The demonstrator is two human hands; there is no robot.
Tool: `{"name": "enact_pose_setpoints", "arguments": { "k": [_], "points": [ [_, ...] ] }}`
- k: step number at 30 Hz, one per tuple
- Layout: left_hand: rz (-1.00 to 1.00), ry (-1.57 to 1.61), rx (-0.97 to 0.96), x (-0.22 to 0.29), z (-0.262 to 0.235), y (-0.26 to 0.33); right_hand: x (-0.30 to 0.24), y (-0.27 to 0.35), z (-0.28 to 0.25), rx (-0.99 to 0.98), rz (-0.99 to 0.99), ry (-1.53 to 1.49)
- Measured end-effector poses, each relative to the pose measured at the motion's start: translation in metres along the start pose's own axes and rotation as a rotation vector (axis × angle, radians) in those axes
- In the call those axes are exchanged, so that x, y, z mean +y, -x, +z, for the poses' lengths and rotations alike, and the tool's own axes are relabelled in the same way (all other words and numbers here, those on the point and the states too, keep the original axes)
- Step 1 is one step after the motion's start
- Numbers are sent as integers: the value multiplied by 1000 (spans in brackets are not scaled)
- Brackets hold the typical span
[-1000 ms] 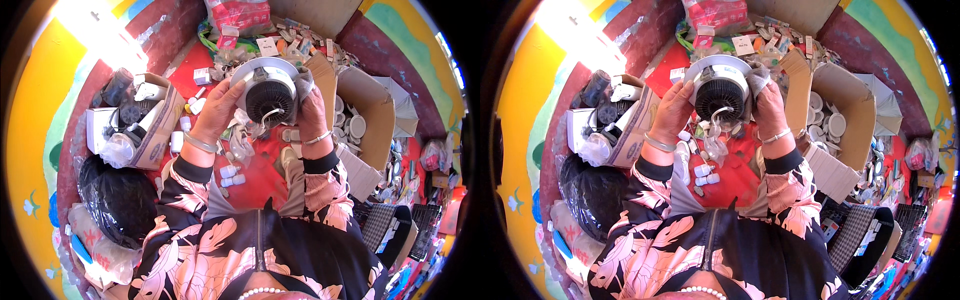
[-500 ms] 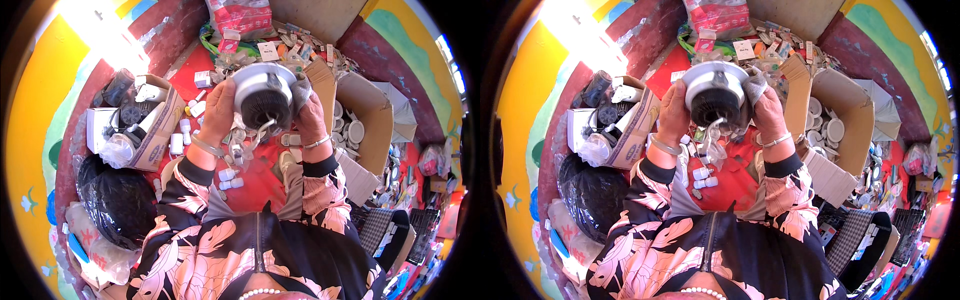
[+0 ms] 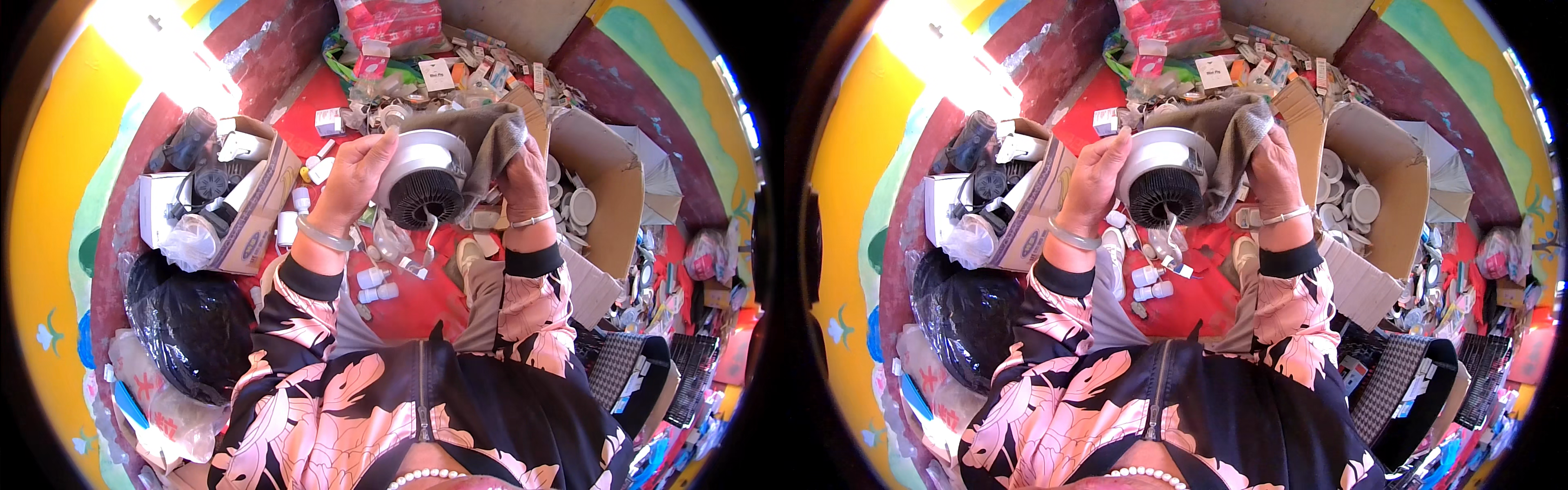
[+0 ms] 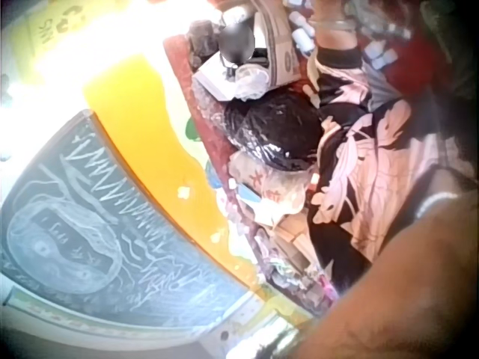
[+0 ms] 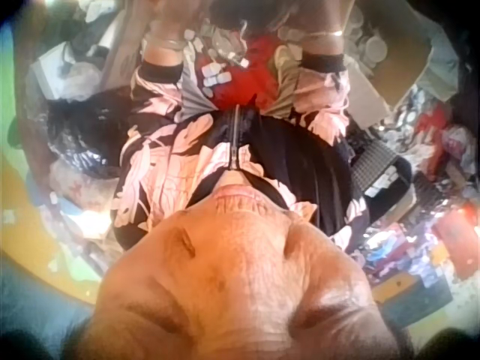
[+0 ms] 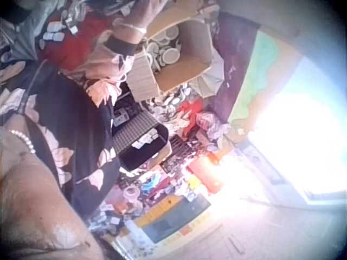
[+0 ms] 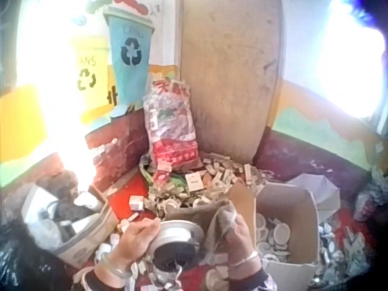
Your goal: The person wipes down recessed lighting fixtures with a cloth by hand, handling them one at a time and placing them into a cardboard box.
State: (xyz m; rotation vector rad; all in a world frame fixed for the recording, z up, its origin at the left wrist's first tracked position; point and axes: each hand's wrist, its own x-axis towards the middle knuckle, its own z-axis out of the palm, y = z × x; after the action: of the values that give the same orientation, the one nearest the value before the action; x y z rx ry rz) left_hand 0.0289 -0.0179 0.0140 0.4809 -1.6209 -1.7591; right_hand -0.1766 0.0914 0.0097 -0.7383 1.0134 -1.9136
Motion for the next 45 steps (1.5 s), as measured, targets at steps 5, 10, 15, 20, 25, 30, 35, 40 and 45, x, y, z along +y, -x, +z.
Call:
{"name": "enact_pose_setpoints", "arguments": {
  "k": [5, 10, 15, 20, 25, 30, 35, 40, 45],
  "points": [
    [-219, -312, 89, 3, 11, -4, -1, 10, 18, -320, -67, 297],
    [11, -249, 118, -26, 10, -6, 12, 15, 51, -423, -277, 1135],
    [118, -385, 134, -7, 20, 2, 9, 9, 36, -489, -301, 1086],
    [82, -392, 183, 0, 2, 0, -2, 10, 35, -437, 30, 870],
    [196, -526, 182, 3, -3, 4, -7, 17, 41, -515, 291, 589],
    [215, -505, 337, -5, -4, -1, 21, 17, 50, -287, -153, 611],
    [-135, 297, 147, -1, 4, -8, 16, 13, 41, -97, -615, 983],
    [-414, 812, -133, 11, 11, 1, 9, 23, 58, -341, -1012, 1316],
    [-182, 886, -74, 9, 2, -4, -4, 21, 65, -504, -877, 1279]
  ]
}}
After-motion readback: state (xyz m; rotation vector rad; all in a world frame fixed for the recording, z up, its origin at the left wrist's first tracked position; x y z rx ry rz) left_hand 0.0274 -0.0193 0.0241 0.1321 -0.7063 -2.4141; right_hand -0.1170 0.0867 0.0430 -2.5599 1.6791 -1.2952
